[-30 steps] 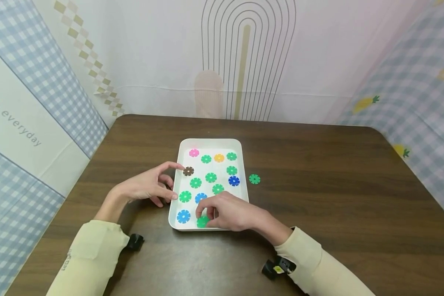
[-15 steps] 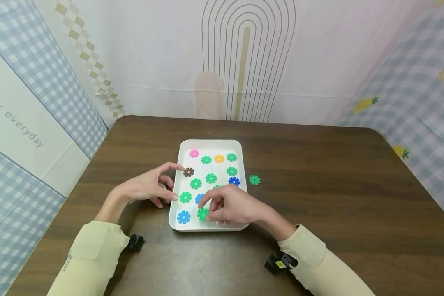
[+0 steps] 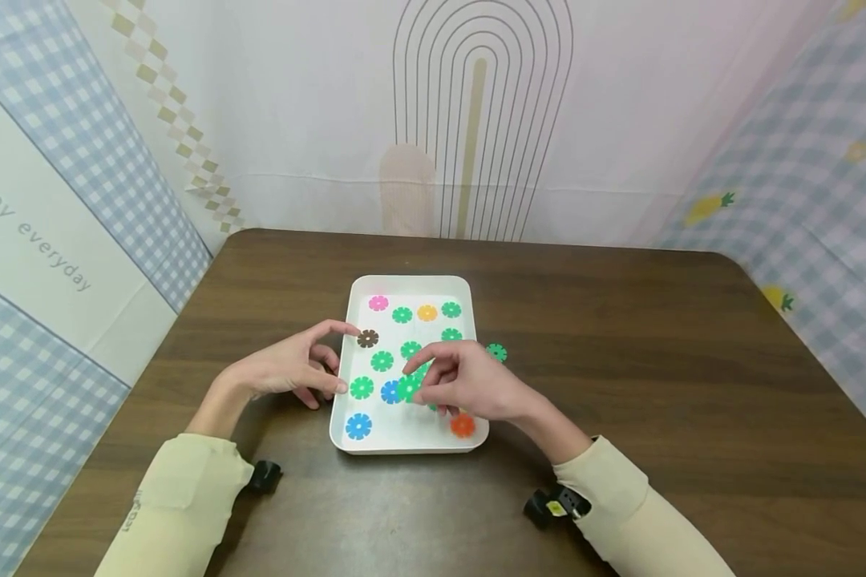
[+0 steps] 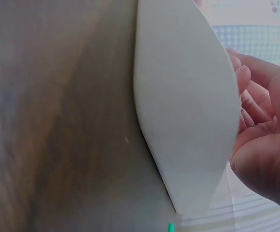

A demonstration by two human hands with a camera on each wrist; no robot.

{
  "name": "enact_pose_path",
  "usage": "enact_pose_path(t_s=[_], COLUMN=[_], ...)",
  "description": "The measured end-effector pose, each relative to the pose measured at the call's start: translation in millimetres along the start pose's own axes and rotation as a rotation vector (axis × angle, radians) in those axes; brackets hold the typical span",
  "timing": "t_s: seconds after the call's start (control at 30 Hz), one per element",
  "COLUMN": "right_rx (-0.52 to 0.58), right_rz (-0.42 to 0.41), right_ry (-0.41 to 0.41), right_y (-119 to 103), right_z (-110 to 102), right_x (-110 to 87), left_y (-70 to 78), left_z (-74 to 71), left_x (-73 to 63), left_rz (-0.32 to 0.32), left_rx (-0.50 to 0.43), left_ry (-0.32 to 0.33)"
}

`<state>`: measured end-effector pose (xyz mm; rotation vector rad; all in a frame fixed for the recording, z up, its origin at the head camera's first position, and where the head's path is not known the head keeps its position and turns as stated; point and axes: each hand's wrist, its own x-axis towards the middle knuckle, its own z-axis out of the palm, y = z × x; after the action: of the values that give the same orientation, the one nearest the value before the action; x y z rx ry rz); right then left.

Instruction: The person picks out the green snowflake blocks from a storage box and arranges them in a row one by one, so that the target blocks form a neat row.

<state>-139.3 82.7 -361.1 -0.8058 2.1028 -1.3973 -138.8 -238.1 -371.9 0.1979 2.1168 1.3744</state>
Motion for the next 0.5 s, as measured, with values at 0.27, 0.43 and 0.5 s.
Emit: enact_pose_path(t_s=[0.27,0.43,0.5], right_rx=[0.082,0.1,0.1], right_rz=[0.042,0.091,0.105], right_ry=[0.124,0.194,0.227], right_y=[9.1,14.8,17.1], right_z=[-21.5,-36.4,-43.4], right_x=[-8.4,-15.3,-18.7], left_y=[-0.1,0.9,0.9], left_z=[0.1,0.0,0.0], left_x=[0.5,-0.4,-0.6], left_rz=[0.0,0.006,0.007], left_rx=[0.004,0.007,0.007], left_ry=[-0.005,-0.003,-0.003])
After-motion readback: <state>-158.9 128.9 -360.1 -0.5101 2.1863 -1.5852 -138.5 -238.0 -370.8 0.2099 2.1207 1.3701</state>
